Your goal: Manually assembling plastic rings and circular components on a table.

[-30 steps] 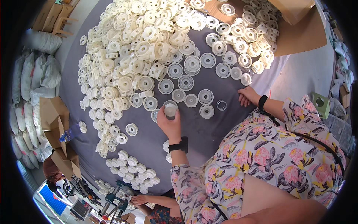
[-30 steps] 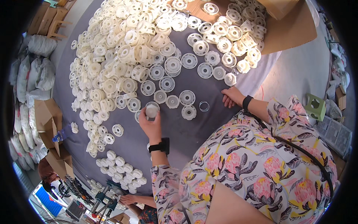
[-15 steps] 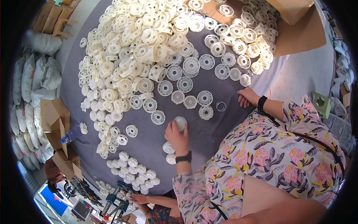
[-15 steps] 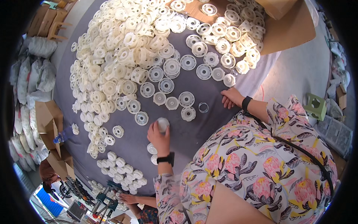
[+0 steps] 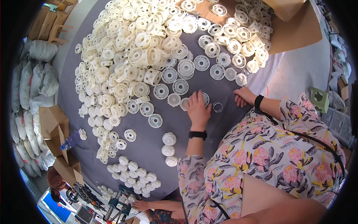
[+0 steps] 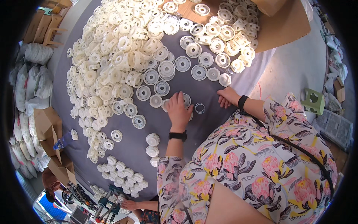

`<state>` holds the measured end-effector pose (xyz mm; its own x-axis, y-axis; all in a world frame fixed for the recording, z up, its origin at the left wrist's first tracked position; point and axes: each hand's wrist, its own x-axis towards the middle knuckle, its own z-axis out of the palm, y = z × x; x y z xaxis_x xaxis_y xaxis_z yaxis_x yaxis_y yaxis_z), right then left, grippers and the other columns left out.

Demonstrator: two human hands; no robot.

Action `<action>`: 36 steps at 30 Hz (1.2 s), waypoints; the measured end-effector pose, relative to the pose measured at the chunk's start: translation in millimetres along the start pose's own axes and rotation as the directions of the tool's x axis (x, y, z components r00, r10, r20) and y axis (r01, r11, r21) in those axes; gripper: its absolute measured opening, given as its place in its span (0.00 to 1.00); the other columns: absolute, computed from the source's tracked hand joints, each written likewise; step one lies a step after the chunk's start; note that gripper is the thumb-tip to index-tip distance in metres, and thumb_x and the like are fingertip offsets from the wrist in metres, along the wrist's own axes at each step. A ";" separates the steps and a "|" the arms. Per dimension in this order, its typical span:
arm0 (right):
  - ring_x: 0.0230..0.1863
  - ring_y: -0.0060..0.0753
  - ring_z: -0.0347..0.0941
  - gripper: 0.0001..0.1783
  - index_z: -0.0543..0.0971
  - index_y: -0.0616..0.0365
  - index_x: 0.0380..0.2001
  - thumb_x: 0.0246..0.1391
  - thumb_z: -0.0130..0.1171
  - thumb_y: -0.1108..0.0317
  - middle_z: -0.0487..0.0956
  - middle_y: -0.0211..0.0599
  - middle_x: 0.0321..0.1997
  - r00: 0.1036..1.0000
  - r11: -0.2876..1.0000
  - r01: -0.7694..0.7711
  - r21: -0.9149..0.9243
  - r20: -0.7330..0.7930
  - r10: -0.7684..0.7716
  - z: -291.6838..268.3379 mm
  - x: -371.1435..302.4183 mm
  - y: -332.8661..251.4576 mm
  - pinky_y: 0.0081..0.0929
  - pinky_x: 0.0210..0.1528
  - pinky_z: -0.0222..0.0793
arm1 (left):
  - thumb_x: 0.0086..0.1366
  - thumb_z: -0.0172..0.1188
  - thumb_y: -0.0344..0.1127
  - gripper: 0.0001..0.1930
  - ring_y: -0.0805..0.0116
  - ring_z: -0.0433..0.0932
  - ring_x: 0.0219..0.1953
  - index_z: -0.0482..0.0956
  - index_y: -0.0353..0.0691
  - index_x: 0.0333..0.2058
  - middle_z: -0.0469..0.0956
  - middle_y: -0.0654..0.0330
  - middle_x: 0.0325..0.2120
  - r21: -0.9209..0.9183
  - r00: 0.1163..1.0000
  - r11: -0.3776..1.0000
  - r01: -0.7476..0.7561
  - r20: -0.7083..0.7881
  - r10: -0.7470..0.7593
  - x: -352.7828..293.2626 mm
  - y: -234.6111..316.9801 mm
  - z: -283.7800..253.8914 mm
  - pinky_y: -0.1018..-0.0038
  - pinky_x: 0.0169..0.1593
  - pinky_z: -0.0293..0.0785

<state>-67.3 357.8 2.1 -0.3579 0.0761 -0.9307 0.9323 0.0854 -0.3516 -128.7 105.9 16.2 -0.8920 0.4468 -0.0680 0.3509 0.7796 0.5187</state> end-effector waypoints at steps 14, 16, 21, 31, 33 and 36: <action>0.08 0.31 0.71 0.26 0.78 0.68 0.18 0.53 0.47 0.53 0.78 0.47 0.16 1.000 1.000 0.001 0.004 -0.008 -0.001 -1.2 -2.4 0.7 0.19 0.08 0.61 | 0.49 0.64 0.35 0.28 0.55 0.66 0.53 0.69 0.42 0.51 0.67 0.54 0.51 -0.221 0.945 0.926 -0.305 0.050 0.323 -39.8 22.7 16.1 0.59 0.55 0.60; 0.08 0.31 0.71 0.26 0.78 0.68 0.18 0.53 0.47 0.53 0.78 0.47 0.16 1.000 1.000 0.008 0.008 0.005 -0.008 0.7 -1.7 0.0 0.19 0.08 0.61 | 0.51 0.62 0.34 0.25 0.56 0.67 0.52 0.70 0.42 0.50 0.70 0.55 0.49 -0.267 0.980 0.944 -0.192 -0.095 0.173 -39.8 6.1 6.1 0.59 0.53 0.61; 0.08 0.31 0.71 0.26 0.77 0.68 0.18 0.53 0.47 0.53 0.78 0.46 0.16 1.000 1.000 0.008 0.000 0.006 -0.008 1.8 -3.5 0.1 0.19 0.08 0.61 | 0.52 0.60 0.29 0.20 0.55 0.70 0.47 0.72 0.41 0.46 0.73 0.57 0.44 0.090 0.982 0.995 0.034 -0.190 -0.016 -30.6 -37.9 -12.9 0.61 0.51 0.63; 0.09 0.30 0.71 0.26 0.77 0.67 0.18 0.54 0.46 0.53 0.78 0.46 0.17 1.000 1.000 0.009 -0.005 0.022 -0.009 5.1 -2.5 -1.2 0.20 0.09 0.62 | 0.59 0.55 0.26 0.22 0.64 0.68 0.52 0.64 0.30 0.52 0.68 0.50 0.48 -0.802 0.713 0.459 0.382 -0.060 -0.698 -82.1 -87.4 -20.8 0.69 0.52 0.68; 0.09 0.30 0.71 0.26 0.77 0.67 0.18 0.54 0.46 0.52 0.78 0.46 0.16 1.000 1.000 0.008 -0.004 0.020 -0.008 3.3 -2.2 -1.2 0.20 0.09 0.62 | 0.58 0.58 0.29 0.25 0.57 0.69 0.52 0.63 0.29 0.53 0.66 0.46 0.50 -0.530 0.777 0.718 0.451 -0.163 -0.608 -77.5 -77.7 -32.8 0.67 0.53 0.67; 0.08 0.30 0.71 0.26 0.77 0.66 0.19 0.54 0.46 0.52 0.78 0.46 0.16 0.999 1.000 0.018 -0.003 0.027 -0.018 4.7 -2.7 -0.7 0.20 0.09 0.62 | 0.54 0.63 0.34 0.27 0.46 0.68 0.51 0.67 0.29 0.51 0.69 0.44 0.47 0.005 0.913 0.918 0.397 -0.107 -0.394 -70.0 -62.0 -42.6 0.62 0.54 0.65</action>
<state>-66.8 352.8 4.4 -0.3730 0.0480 -0.9266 0.9255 0.0896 -0.3680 -100.2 7.5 25.2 -0.9831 0.0535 -0.1752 -0.0306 0.8949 0.4451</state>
